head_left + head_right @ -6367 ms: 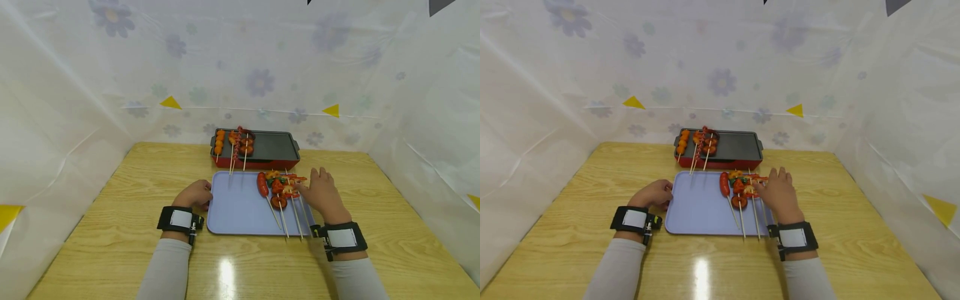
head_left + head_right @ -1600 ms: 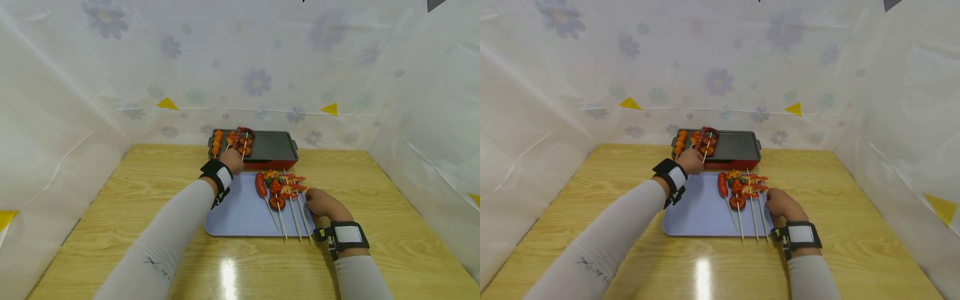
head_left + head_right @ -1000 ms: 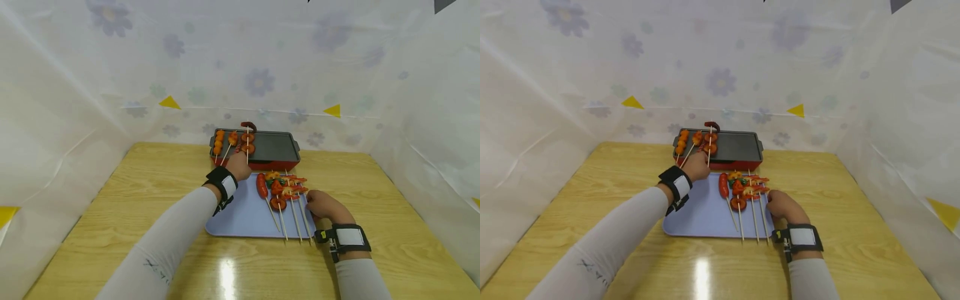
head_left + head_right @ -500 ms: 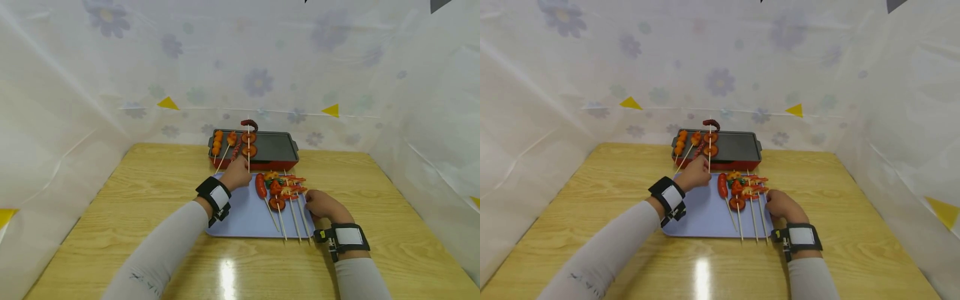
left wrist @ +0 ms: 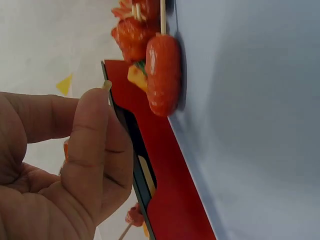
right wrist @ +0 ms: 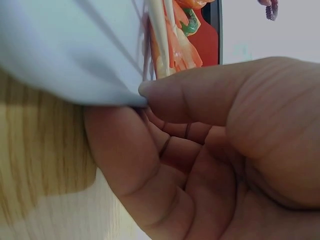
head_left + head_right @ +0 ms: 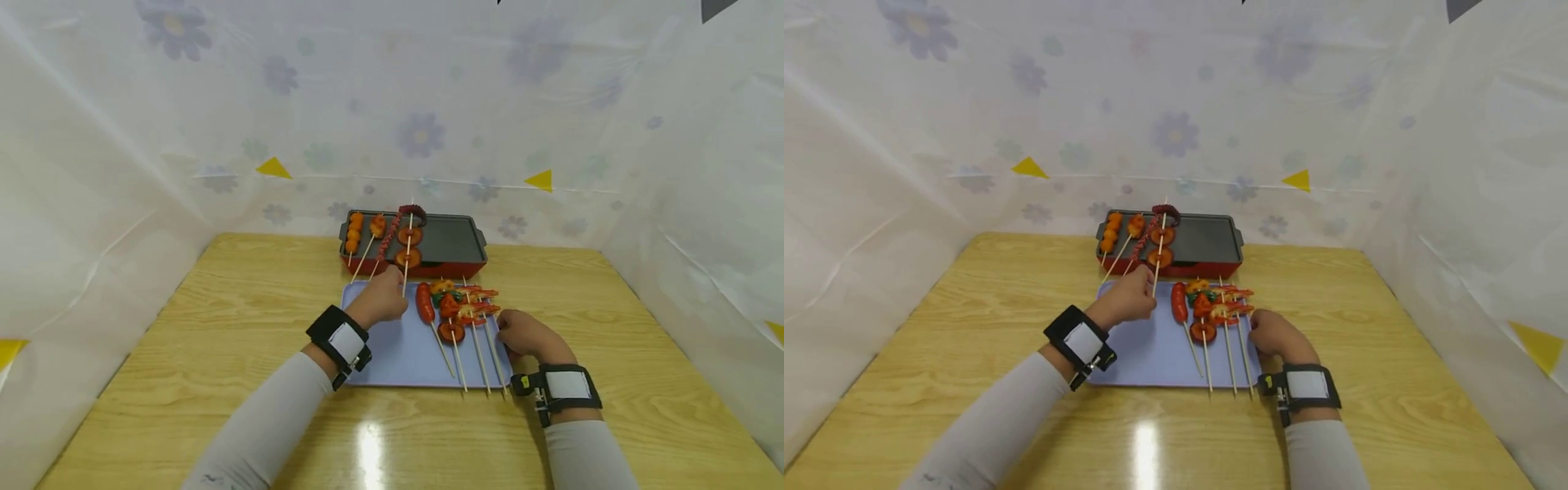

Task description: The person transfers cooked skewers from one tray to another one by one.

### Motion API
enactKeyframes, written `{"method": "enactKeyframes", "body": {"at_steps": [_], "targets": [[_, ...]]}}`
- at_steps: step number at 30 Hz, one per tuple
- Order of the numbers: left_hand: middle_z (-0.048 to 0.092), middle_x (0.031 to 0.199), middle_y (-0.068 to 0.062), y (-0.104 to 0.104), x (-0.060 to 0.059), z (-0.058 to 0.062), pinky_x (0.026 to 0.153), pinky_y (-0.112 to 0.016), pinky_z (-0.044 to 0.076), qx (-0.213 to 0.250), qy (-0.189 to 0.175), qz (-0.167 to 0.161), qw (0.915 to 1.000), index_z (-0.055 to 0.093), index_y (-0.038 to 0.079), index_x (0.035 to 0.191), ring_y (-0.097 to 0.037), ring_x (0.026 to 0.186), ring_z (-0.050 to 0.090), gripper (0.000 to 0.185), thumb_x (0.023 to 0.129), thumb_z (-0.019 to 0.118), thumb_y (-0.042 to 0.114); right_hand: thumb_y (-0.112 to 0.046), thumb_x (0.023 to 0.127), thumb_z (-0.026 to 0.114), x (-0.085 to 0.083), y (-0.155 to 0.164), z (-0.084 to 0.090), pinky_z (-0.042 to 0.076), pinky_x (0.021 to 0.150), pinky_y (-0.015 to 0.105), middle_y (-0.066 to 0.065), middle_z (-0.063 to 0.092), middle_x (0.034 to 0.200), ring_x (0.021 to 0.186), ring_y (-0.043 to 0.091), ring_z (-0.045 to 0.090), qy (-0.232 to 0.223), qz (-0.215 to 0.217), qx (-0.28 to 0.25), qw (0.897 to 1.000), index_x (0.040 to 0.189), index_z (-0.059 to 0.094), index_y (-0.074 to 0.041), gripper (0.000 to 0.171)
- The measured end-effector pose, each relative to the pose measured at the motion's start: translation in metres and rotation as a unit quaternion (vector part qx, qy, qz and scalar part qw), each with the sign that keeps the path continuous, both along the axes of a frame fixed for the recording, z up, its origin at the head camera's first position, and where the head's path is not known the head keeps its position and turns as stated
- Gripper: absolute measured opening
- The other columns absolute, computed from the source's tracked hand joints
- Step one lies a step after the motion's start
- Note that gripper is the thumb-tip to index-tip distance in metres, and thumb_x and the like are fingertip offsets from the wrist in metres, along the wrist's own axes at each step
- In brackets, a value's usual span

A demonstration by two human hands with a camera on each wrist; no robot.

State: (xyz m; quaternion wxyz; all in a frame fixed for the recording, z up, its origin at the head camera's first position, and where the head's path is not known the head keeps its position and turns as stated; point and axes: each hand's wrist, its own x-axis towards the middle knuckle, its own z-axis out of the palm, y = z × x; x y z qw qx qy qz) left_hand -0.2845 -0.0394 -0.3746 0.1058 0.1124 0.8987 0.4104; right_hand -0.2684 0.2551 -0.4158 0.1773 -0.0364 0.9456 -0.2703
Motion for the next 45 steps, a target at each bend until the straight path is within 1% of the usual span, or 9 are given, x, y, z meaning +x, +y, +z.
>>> {"method": "enactKeyframes", "body": {"at_steps": [4,9,14,21,27,31,36,41,45], "targets": [[0.051,0.071,-0.005,0.001,0.014,-0.004,0.050,-0.028,0.036,0.000,0.022,-0.019,0.9996,0.047,0.000,0.111,-0.017,0.056,0.048,0.035,0.079,0.055,-0.009,-0.003,0.090,0.053,-0.001,0.001,0.000,0.051,0.058,0.036,0.012,0.059,0.087,0.069,0.023,0.060,0.004,0.006,0.003,1.000,0.108,0.057,0.007,0.021],[0.056,0.075,-0.007,0.001,0.030,-0.007,0.052,-0.028,0.037,-0.008,0.044,-0.027,0.9986,0.047,0.002,0.106,-0.017,0.059,0.049,0.032,0.076,0.054,-0.008,-0.001,0.088,0.053,-0.002,0.001,0.000,0.051,0.058,0.036,0.012,0.059,0.086,0.069,0.023,0.059,0.007,0.008,0.001,1.000,0.106,0.057,0.008,0.021],[0.057,0.081,-0.007,0.001,0.046,-0.007,0.055,-0.028,0.039,-0.017,0.057,-0.037,0.9975,0.047,0.000,0.108,-0.017,0.064,0.050,0.034,0.076,0.054,-0.007,-0.001,0.088,0.053,-0.003,0.001,0.000,0.052,0.058,0.036,0.012,0.059,0.087,0.070,0.022,0.059,0.005,0.005,0.000,1.000,0.106,0.057,0.007,0.020],[0.059,0.081,-0.006,-0.002,0.061,-0.010,0.054,-0.027,0.041,0.009,0.044,-0.040,0.9982,0.048,0.000,0.109,-0.014,0.060,0.054,0.034,0.077,0.058,-0.005,-0.001,0.089,0.052,-0.003,0.001,0.001,0.051,0.058,0.036,0.012,0.059,0.087,0.069,0.023,0.059,0.008,0.014,-0.001,1.000,0.108,0.057,0.009,0.023],[0.058,0.077,-0.006,-0.010,0.072,-0.019,0.053,-0.025,0.042,0.039,0.009,-0.047,0.9981,0.050,-0.001,0.105,-0.012,0.057,0.057,0.031,0.077,0.060,-0.006,-0.002,0.090,0.052,-0.002,0.000,0.000,0.051,0.058,0.036,0.012,0.059,0.086,0.068,0.023,0.058,0.006,0.013,-0.001,1.000,0.107,0.056,0.008,0.021],[0.058,0.077,-0.003,-0.014,0.077,-0.023,0.054,-0.026,0.043,0.038,-0.010,-0.045,0.9982,0.051,-0.001,0.104,-0.013,0.058,0.060,0.028,0.078,0.062,-0.005,-0.002,0.090,0.052,-0.001,0.000,-0.001,0.050,0.058,0.035,0.012,0.058,0.086,0.069,0.022,0.058,0.001,0.007,0.005,1.000,0.107,0.056,0.006,0.019],[0.057,0.074,-0.003,-0.017,0.084,-0.027,0.054,-0.025,0.041,0.024,-0.005,-0.055,0.9982,0.052,-0.002,0.101,-0.013,0.060,0.055,0.027,0.076,0.062,-0.006,-0.002,0.091,0.053,-0.001,0.000,-0.001,0.050,0.058,0.035,0.012,0.058,0.086,0.069,0.023,0.058,-0.001,0.002,0.002,1.000,0.106,0.056,0.006,0.017],[0.057,0.072,-0.003,-0.017,0.090,-0.032,0.050,-0.025,0.042,0.035,-0.019,-0.058,0.9975,0.052,-0.003,0.099,-0.013,0.057,0.055,0.023,0.077,0.060,-0.008,-0.002,0.091,0.053,-0.001,0.001,0.000,0.051,0.057,0.035,0.012,0.058,0.086,0.068,0.023,0.058,0.005,0.007,0.002,1.000,0.106,0.056,0.007,0.018],[0.058,0.068,-0.003,-0.016,0.090,-0.035,0.049,-0.024,0.042,0.042,-0.028,-0.052,0.9973,0.052,-0.003,0.097,-0.012,0.053,0.057,0.020,0.078,0.059,-0.008,-0.002,0.091,0.052,-0.002,0.001,-0.002,0.051,0.057,0.035,0.012,0.058,0.086,0.069,0.022,0.058,0.001,0.004,0.002,1.000,0.106,0.056,0.007,0.018]]}}
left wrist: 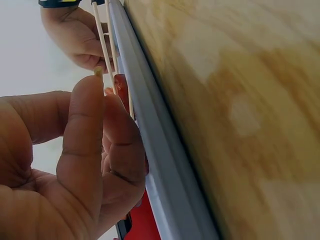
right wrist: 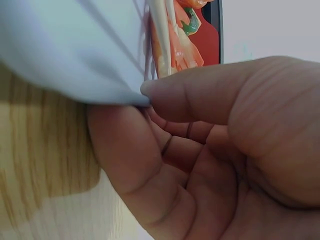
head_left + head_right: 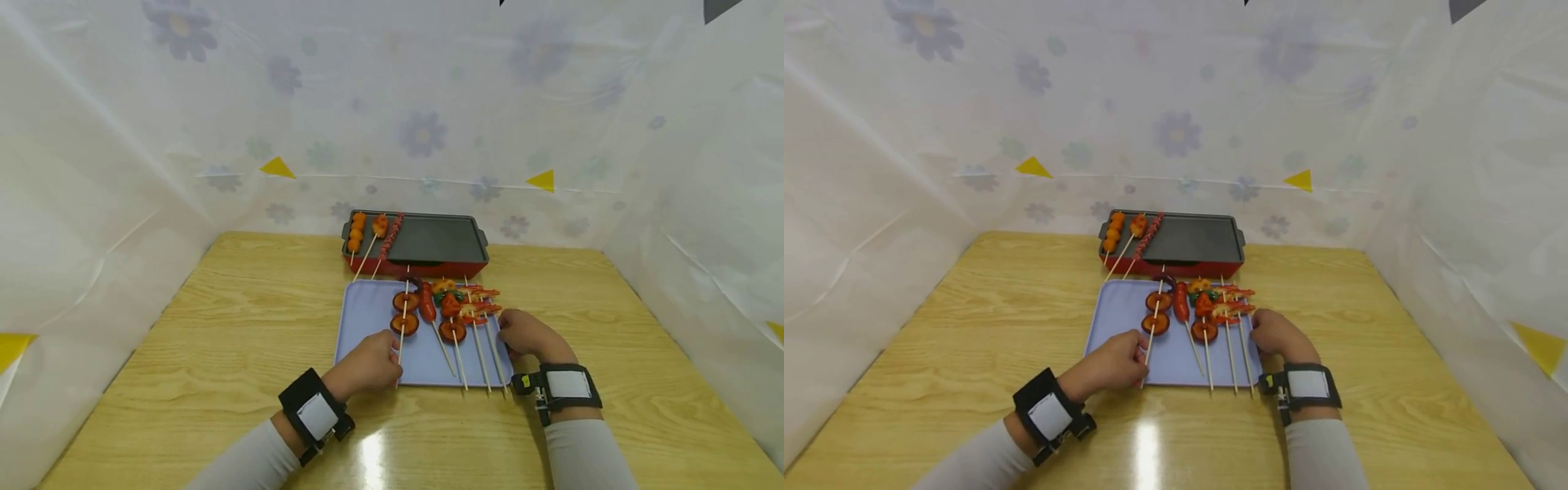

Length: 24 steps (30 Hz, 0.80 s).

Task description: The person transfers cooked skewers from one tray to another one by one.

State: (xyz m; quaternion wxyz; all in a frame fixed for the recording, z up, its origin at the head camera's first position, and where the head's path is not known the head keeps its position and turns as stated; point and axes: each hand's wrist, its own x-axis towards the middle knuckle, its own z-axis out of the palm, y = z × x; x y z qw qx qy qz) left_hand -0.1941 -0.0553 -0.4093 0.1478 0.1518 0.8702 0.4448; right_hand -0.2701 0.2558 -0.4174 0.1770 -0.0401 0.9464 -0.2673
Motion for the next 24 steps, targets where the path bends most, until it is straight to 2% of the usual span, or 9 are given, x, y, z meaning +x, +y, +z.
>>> {"method": "enactKeyframes", "body": {"at_steps": [7,14,24], "targets": [[0.058,0.061,-0.001,0.001,-0.003,-0.005,0.049,-0.023,0.041,-0.016,0.005,0.003,0.9998,0.054,-0.004,0.096,-0.011,0.051,0.057,0.018,0.080,0.059,-0.007,-0.002,0.091,0.053,0.001,0.000,0.001,0.050,0.057,0.034,0.011,0.058,0.085,0.069,0.022,0.057,0.000,0.000,-0.004,1.000,0.105,0.056,0.005,0.016],[0.060,0.067,-0.001,-0.001,-0.007,-0.005,0.053,-0.025,0.043,-0.037,0.005,0.014,0.9992,0.057,-0.003,0.099,-0.013,0.057,0.057,0.020,0.080,0.062,-0.004,-0.002,0.091,0.052,0.000,0.000,0.002,0.049,0.057,0.035,0.013,0.057,0.084,0.066,0.023,0.057,0.005,0.010,-0.010,1.000,0.105,0.056,0.006,0.016],[0.060,0.066,-0.002,-0.001,-0.012,-0.008,0.052,-0.024,0.042,-0.022,-0.022,0.026,0.9992,0.058,-0.002,0.100,-0.012,0.055,0.058,0.022,0.079,0.066,0.000,-0.002,0.091,0.052,-0.001,0.001,0.001,0.049,0.057,0.035,0.012,0.058,0.084,0.066,0.022,0.058,0.003,0.011,-0.004,1.000,0.107,0.056,0.007,0.019]]}}
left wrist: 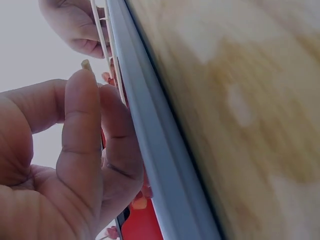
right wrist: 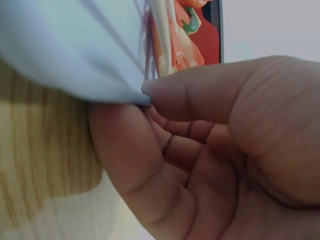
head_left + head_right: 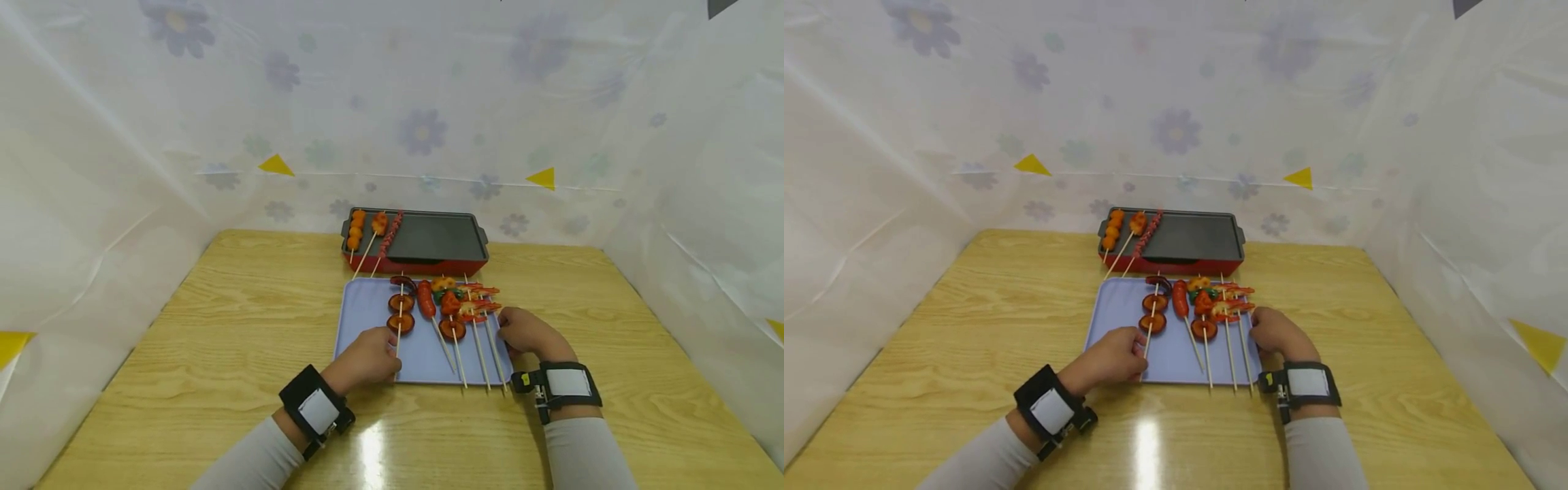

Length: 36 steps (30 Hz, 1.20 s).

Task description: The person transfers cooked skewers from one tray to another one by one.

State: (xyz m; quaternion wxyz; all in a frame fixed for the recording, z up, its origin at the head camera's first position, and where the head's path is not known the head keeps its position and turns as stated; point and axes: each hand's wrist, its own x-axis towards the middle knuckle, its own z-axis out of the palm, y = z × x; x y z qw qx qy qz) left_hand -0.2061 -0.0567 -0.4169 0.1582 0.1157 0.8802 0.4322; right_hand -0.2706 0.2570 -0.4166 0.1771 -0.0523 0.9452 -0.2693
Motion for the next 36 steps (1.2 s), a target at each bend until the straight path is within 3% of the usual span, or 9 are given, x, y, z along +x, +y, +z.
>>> {"method": "enactKeyframes", "body": {"at_steps": [4,8,12,14,16,19,25,32,36], "targets": [[0.061,0.068,-0.002,0.000,-0.002,0.001,0.052,-0.025,0.045,-0.013,0.010,0.004,0.9999,0.060,-0.005,0.106,-0.012,0.055,0.058,0.030,0.078,0.069,0.004,-0.002,0.091,0.051,-0.001,0.001,-0.001,0.050,0.056,0.035,0.013,0.058,0.084,0.065,0.022,0.058,0.001,0.003,-0.005,1.000,0.107,0.055,0.008,0.019],[0.063,0.081,-0.006,-0.002,-0.001,0.006,0.060,-0.031,0.049,-0.059,0.081,0.002,0.9950,0.061,-0.005,0.114,-0.017,0.069,0.060,0.039,0.083,0.072,0.014,-0.002,0.090,0.052,-0.001,0.001,-0.002,0.050,0.057,0.035,0.013,0.058,0.085,0.066,0.022,0.058,-0.001,0.001,-0.006,1.000,0.106,0.055,0.007,0.019],[0.061,0.124,-0.017,-0.003,0.008,0.017,0.093,-0.051,0.046,-0.127,0.197,-0.033,0.9716,0.060,0.002,0.130,-0.034,0.115,0.057,0.049,0.090,0.072,0.028,-0.003,0.091,0.052,-0.001,0.001,-0.002,0.050,0.057,0.035,0.013,0.058,0.086,0.067,0.023,0.058,-0.006,-0.002,-0.005,1.000,0.107,0.055,0.007,0.019],[0.045,0.148,-0.017,-0.003,0.013,0.023,0.105,-0.064,0.032,-0.162,0.239,-0.050,0.9561,0.054,0.010,0.142,-0.041,0.137,0.038,0.059,0.092,0.070,0.036,-0.003,0.091,0.052,-0.001,0.001,-0.002,0.050,0.057,0.035,0.013,0.058,0.086,0.068,0.023,0.058,-0.008,-0.006,0.000,1.000,0.108,0.055,0.007,0.021],[0.031,0.158,-0.014,-0.003,0.016,0.027,0.106,-0.072,0.021,-0.192,0.263,-0.056,0.9439,0.047,0.017,0.148,-0.045,0.145,0.020,0.066,0.092,0.068,0.044,-0.003,0.091,0.053,-0.002,0.000,-0.002,0.050,0.058,0.035,0.013,0.058,0.087,0.068,0.023,0.059,-0.009,-0.007,0.004,1.000,0.109,0.055,0.007,0.021],[0.027,0.160,-0.013,-0.003,0.016,0.029,0.106,-0.071,0.022,-0.213,0.284,-0.050,0.9335,0.042,0.019,0.152,-0.046,0.145,0.017,0.069,0.093,0.065,0.048,-0.004,0.091,0.053,-0.003,0.000,-0.002,0.050,0.058,0.034,0.012,0.059,0.087,0.069,0.023,0.059,-0.011,-0.013,0.010,1.000,0.110,0.056,0.007,0.022],[0.031,0.158,-0.013,-0.006,0.007,0.026,0.105,-0.068,0.028,-0.236,0.308,-0.031,0.9212,0.043,0.020,0.151,-0.046,0.143,0.024,0.067,0.094,0.062,0.049,-0.003,0.090,0.053,-0.003,0.000,-0.002,0.050,0.058,0.034,0.013,0.059,0.087,0.069,0.023,0.059,-0.013,-0.011,0.007,1.000,0.109,0.056,0.007,0.022],[0.037,0.155,-0.015,-0.009,-0.015,0.030,0.106,-0.062,0.034,-0.249,0.374,-0.015,0.8931,0.046,0.016,0.149,-0.045,0.140,0.033,0.065,0.094,0.067,0.041,-0.002,0.090,0.053,-0.003,0.000,-0.002,0.051,0.059,0.034,0.013,0.058,0.088,0.071,0.023,0.059,-0.012,-0.016,0.004,1.000,0.109,0.055,0.008,0.022],[0.039,0.153,-0.017,-0.010,-0.032,0.035,0.107,-0.055,0.036,-0.272,0.391,-0.004,0.8793,0.046,0.014,0.149,-0.043,0.137,0.037,0.064,0.094,0.067,0.040,-0.002,0.090,0.053,-0.003,0.000,-0.002,0.052,0.058,0.034,0.014,0.058,0.088,0.071,0.023,0.059,-0.014,-0.019,0.000,1.000,0.108,0.055,0.007,0.021]]}}
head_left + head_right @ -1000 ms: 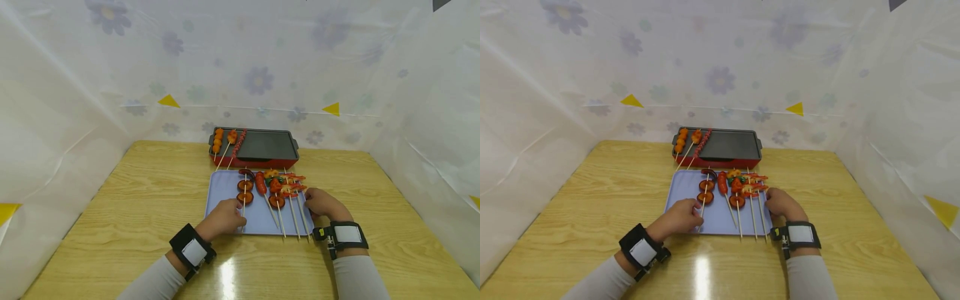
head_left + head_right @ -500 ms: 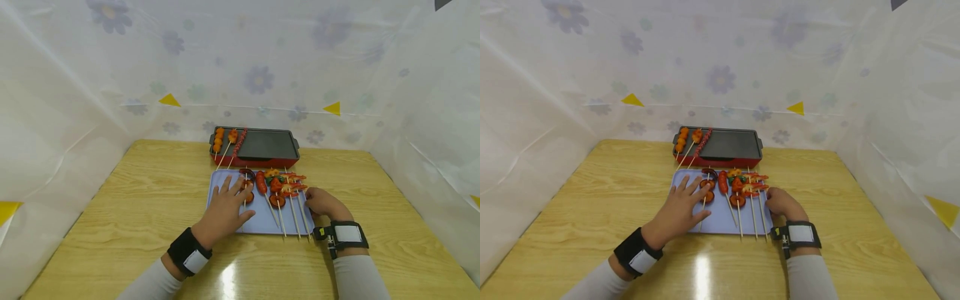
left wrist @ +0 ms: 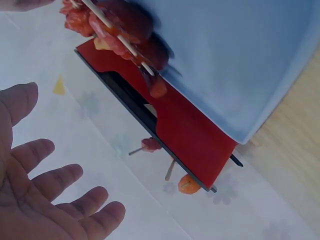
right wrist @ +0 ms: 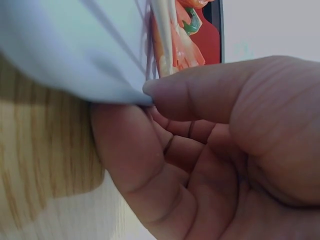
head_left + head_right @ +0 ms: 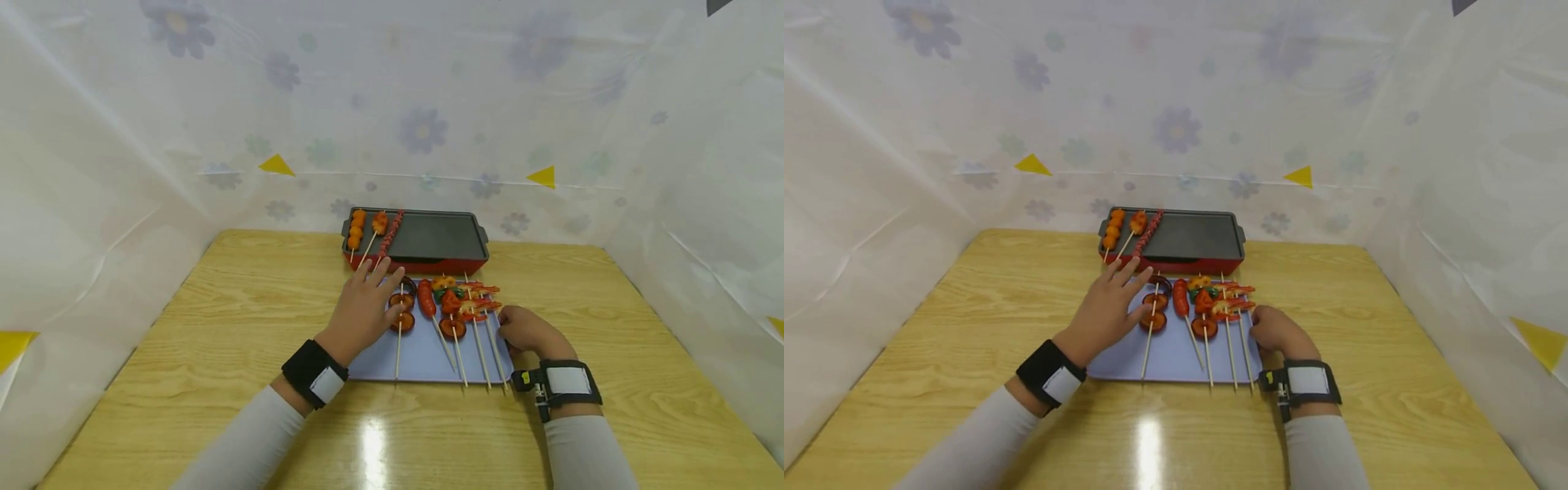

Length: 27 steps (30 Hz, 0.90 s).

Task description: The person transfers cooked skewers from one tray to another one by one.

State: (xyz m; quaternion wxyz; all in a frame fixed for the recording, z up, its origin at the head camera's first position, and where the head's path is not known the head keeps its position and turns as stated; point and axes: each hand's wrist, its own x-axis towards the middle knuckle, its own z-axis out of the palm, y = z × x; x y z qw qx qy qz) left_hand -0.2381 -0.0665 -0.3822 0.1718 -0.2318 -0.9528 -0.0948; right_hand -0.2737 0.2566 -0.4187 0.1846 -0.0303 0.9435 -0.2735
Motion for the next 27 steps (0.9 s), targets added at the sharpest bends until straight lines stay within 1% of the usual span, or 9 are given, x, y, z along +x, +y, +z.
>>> {"method": "enactKeyframes", "body": {"at_steps": [2,4,7,10,12,15,18,24,27], "targets": [[0.041,0.152,-0.018,0.000,-0.009,0.003,0.106,-0.053,0.038,-0.011,0.001,0.012,0.9999,0.047,0.014,0.148,-0.043,0.136,0.039,0.063,0.094,0.066,0.040,-0.002,0.090,0.053,0.000,0.001,0.000,0.052,0.058,0.035,0.014,0.058,0.088,0.071,0.023,0.059,0.003,0.001,-0.004,1.000,0.108,0.055,0.007,0.020],[0.041,0.151,-0.018,-0.001,-0.016,0.005,0.107,-0.051,0.038,-0.023,-0.010,0.026,0.9993,0.046,0.013,0.149,-0.042,0.135,0.040,0.063,0.095,0.066,0.040,-0.001,0.090,0.053,0.000,0.002,0.000,0.052,0.058,0.035,0.014,0.058,0.088,0.070,0.023,0.059,0.005,0.005,-0.009,1.000,0.107,0.055,0.007,0.019],[0.045,0.148,-0.019,-0.002,-0.026,0.007,0.107,-0.049,0.038,-0.022,-0.025,0.043,0.9985,0.047,0.012,0.148,-0.041,0.131,0.043,0.062,0.095,0.066,0.038,-0.001,0.090,0.052,0.000,0.002,-0.001,0.052,0.058,0.035,0.014,0.057,0.087,0.069,0.023,0.059,0.010,0.014,-0.015,1.000,0.106,0.055,0.007,0.018],[0.050,0.143,-0.018,-0.002,-0.035,0.008,0.104,-0.048,0.041,0.005,-0.024,0.047,0.9986,0.049,0.010,0.146,-0.041,0.127,0.046,0.058,0.096,0.066,0.033,-0.001,0.090,0.052,0.001,0.003,-0.001,0.052,0.058,0.035,0.014,0.057,0.086,0.068,0.023,0.059,0.011,0.016,-0.019,1.000,0.105,0.055,0.007,0.017],[0.053,0.138,-0.018,0.000,-0.040,0.009,0.100,-0.047,0.045,0.028,-0.014,0.043,0.9986,0.052,0.009,0.144,-0.040,0.123,0.049,0.054,0.096,0.066,0.029,-0.001,0.090,0.052,0.001,0.003,-0.001,0.052,0.057,0.035,0.013,0.057,0.086,0.068,0.023,0.059,0.013,0.015,-0.018,1.000,0.105,0.055,0.007,0.017],[0.054,0.135,-0.017,0.003,-0.045,0.008,0.095,-0.046,0.049,0.051,-0.006,0.041,0.9978,0.055,0.009,0.141,-0.039,0.120,0.051,0.050,0.096,0.065,0.026,-0.001,0.090,0.052,0.001,0.003,-0.001,0.052,0.057,0.035,0.014,0.058,0.086,0.067,0.023,0.059,0.013,0.014,-0.017,1.000,0.105,0.055,0.007,0.018],[0.054,0.136,-0.017,0.005,-0.050,0.006,0.095,-0.044,0.050,0.053,-0.001,0.043,0.9977,0.056,0.008,0.140,-0.037,0.119,0.052,0.047,0.096,0.065,0.023,-0.001,0.090,0.052,0.001,0.003,-0.002,0.052,0.057,0.035,0.014,0.058,0.086,0.067,0.023,0.059,0.014,0.016,-0.017,1.000,0.106,0.055,0.007,0.018],[0.057,0.131,-0.019,0.006,-0.056,0.003,0.094,-0.043,0.050,0.027,0.017,0.058,0.9978,0.059,0.004,0.135,-0.038,0.111,0.057,0.041,0.096,0.063,0.013,-0.002,0.092,0.051,0.000,0.004,-0.004,0.051,0.057,0.035,0.014,0.057,0.084,0.066,0.023,0.059,0.013,0.022,-0.017,1.000,0.106,0.055,0.007,0.017],[0.060,0.123,-0.020,0.005,-0.059,0.003,0.092,-0.042,0.052,0.015,0.005,0.071,0.9974,0.057,0.001,0.136,-0.038,0.106,0.060,0.040,0.097,0.061,0.011,-0.002,0.092,0.051,0.000,0.004,-0.004,0.051,0.056,0.035,0.013,0.057,0.083,0.065,0.023,0.058,0.012,0.020,-0.015,1.000,0.106,0.055,0.006,0.017]]}}
